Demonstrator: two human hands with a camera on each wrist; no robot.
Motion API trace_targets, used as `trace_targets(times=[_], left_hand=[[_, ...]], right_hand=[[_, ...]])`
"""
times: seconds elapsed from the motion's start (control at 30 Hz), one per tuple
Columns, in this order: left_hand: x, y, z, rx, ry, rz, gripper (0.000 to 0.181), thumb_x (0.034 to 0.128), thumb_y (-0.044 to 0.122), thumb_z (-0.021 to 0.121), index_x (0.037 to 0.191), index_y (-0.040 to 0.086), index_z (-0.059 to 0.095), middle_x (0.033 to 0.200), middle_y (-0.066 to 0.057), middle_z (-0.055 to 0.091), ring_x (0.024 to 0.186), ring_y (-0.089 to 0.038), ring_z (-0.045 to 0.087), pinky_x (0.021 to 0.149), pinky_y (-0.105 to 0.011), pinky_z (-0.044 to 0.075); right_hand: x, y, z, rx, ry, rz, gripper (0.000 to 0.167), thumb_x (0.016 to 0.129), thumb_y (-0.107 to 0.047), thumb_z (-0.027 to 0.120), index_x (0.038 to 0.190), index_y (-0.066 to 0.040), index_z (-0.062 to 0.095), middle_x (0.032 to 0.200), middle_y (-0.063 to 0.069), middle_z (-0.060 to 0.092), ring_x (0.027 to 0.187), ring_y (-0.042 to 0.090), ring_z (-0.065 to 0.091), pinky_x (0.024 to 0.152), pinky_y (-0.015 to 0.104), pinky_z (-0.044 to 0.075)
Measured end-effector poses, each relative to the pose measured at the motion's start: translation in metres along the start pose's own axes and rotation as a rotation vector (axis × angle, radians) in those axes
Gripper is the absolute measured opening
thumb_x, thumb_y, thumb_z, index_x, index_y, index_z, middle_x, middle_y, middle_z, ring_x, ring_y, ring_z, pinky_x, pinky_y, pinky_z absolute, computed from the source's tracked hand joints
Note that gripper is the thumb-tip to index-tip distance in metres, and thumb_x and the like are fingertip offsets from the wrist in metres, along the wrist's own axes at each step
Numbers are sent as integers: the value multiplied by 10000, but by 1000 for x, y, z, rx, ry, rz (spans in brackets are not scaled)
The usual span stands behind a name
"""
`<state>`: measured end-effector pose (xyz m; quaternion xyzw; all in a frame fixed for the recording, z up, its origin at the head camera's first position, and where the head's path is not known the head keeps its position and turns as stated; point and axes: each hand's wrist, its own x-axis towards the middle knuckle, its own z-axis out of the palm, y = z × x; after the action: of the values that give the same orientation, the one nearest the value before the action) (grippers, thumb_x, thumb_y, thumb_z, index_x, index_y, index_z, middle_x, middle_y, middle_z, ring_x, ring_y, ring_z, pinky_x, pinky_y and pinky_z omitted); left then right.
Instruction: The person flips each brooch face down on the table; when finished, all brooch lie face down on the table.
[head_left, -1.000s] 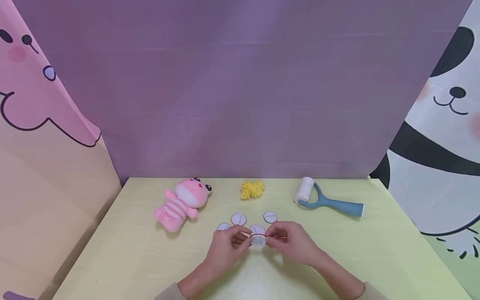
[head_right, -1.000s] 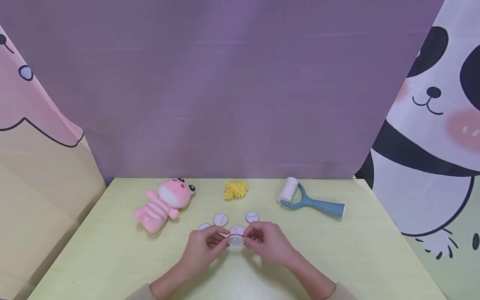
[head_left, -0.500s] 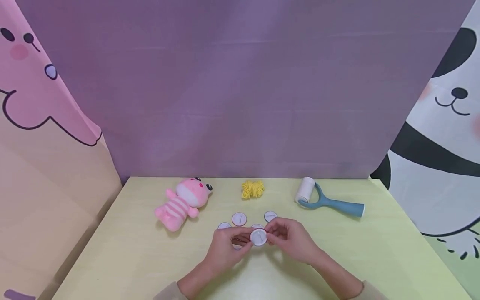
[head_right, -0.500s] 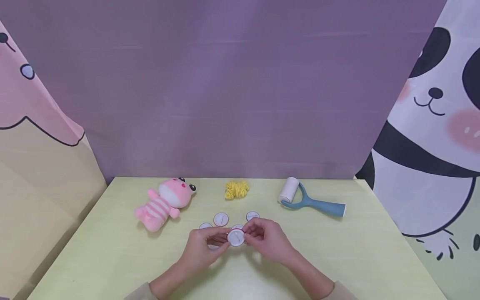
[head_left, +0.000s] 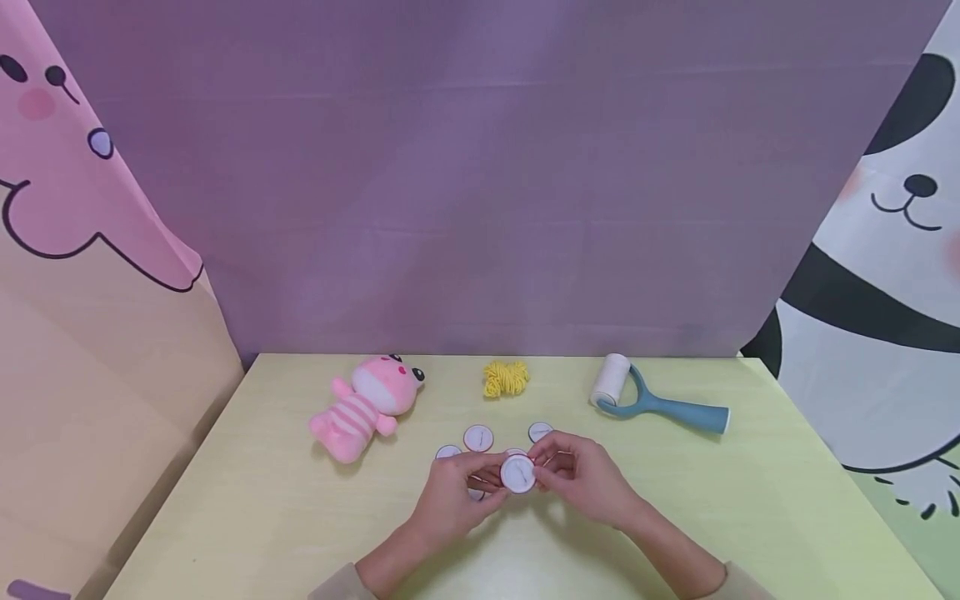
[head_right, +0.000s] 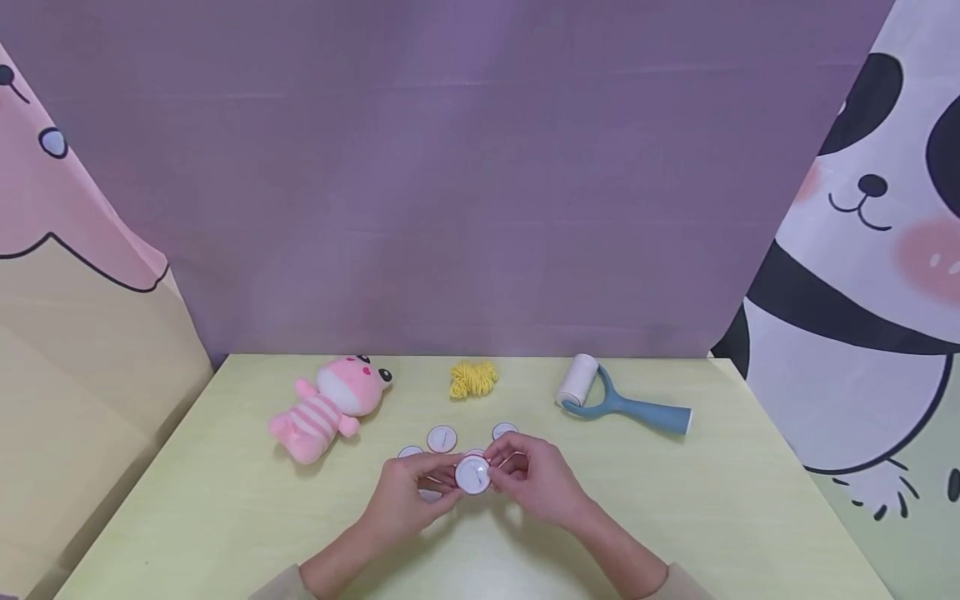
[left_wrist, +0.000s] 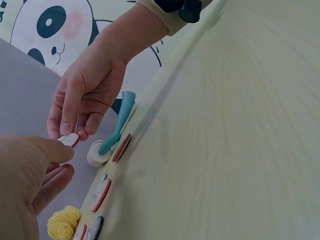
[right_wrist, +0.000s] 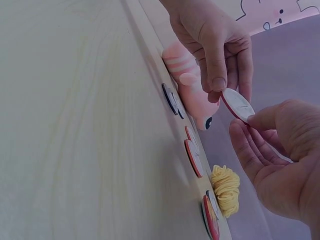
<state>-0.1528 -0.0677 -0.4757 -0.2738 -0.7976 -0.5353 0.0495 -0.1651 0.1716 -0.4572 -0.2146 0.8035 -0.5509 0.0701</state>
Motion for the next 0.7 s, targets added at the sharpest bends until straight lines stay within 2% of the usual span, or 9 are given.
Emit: trace_targets(times=[0.13,0.3,0.5,0.7], left_hand=[[-1,-2,1,13,-20,-21,346,867,-27,841,1205,-28,767,996,-145,819,848,-132,797,749,-162,625],[-3,-5,2,26,-72,-52,288,878,7,836,1159,-23,780,973,-135,819,809,-35,759,731,-156,620],[-3,-6,2,62,-95,-89,277,868,21,851,1132,-24,784,932,-104,806,783,7,724,723,-158,618],[-3,-10,5,96,-107,-122,291,858,41,868,1128,-28,786,883,-71,796,752,37,688,697,-135,596]], right_hand=[[0,0,0,-7,1,18,159,958,-9,744,1113,-23,711,1023,172,741,803,191,754,734,334,661],[-2,2,0,-45,-9,27,135,945,-12,758,1075,-38,731,1029,146,761,799,191,762,702,248,622],[-3,6,2,-72,-26,12,103,943,-10,758,1037,-44,732,999,132,773,789,136,756,704,232,618],[-5,10,3,-75,-63,9,144,919,-18,788,1044,-47,724,1001,130,774,825,156,763,730,219,622]])
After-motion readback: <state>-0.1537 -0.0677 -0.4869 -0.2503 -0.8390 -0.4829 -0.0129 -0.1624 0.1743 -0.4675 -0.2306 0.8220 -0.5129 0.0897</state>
